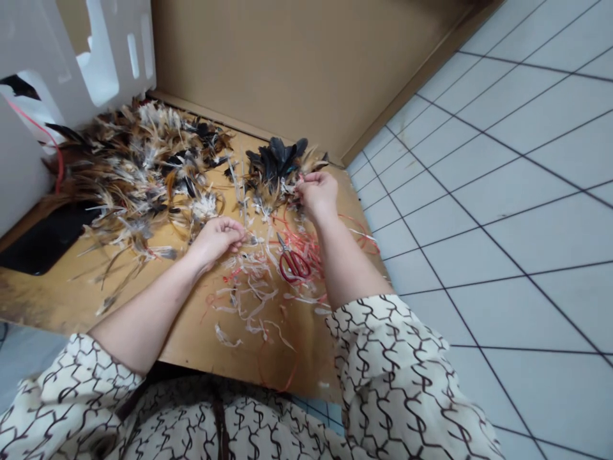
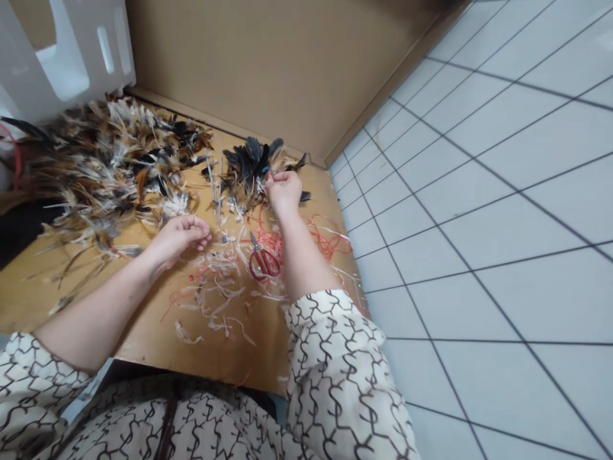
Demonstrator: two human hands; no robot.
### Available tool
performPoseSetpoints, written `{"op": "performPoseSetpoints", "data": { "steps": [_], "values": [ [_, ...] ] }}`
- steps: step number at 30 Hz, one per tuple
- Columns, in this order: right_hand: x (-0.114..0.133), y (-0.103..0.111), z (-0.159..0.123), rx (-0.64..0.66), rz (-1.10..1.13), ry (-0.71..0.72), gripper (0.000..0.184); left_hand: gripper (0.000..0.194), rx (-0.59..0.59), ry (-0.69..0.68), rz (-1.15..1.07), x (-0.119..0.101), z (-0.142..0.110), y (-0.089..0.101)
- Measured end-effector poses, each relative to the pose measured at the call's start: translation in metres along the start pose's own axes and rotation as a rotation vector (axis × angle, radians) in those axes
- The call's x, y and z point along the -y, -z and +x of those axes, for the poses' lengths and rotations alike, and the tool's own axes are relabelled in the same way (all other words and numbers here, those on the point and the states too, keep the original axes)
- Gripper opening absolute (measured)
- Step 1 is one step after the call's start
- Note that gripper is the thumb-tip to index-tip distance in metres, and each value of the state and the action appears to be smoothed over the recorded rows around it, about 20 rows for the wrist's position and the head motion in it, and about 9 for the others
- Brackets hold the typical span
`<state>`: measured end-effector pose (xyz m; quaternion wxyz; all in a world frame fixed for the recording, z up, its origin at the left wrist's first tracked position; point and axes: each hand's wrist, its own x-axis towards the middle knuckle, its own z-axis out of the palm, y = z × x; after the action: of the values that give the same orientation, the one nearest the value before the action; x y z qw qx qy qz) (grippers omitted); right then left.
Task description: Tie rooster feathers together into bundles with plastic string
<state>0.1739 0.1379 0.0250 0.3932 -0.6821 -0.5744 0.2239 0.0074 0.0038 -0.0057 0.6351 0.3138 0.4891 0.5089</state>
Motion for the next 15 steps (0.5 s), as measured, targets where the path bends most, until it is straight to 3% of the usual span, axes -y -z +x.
{"op": "performPoseSetpoints", "data": {
  "steps": [2,5,11,15],
  "values": [
    [-0.004,-0.008,0.011,0.037,-0.164,0.036,0.025,0.016,-0.006,0.001,-0.006,0.0,0.0,0.0],
    [-0.012,-0.016,0.014,0.207,-0.371,0.096,0.028,0.015,-0.008,0.004,-0.007,-0.001,0.001,0.001],
    [-0.018,-0.017,0.0,0.414,-0.586,0.207,0.034,0.012,-0.002,0.012,-0.002,0.002,0.002,-0.001],
    [-0.016,-0.026,-0.005,0.45,-0.669,0.205,0.033,0.013,-0.001,0.033,0.004,0.004,0.003,-0.003]
  ]
}}
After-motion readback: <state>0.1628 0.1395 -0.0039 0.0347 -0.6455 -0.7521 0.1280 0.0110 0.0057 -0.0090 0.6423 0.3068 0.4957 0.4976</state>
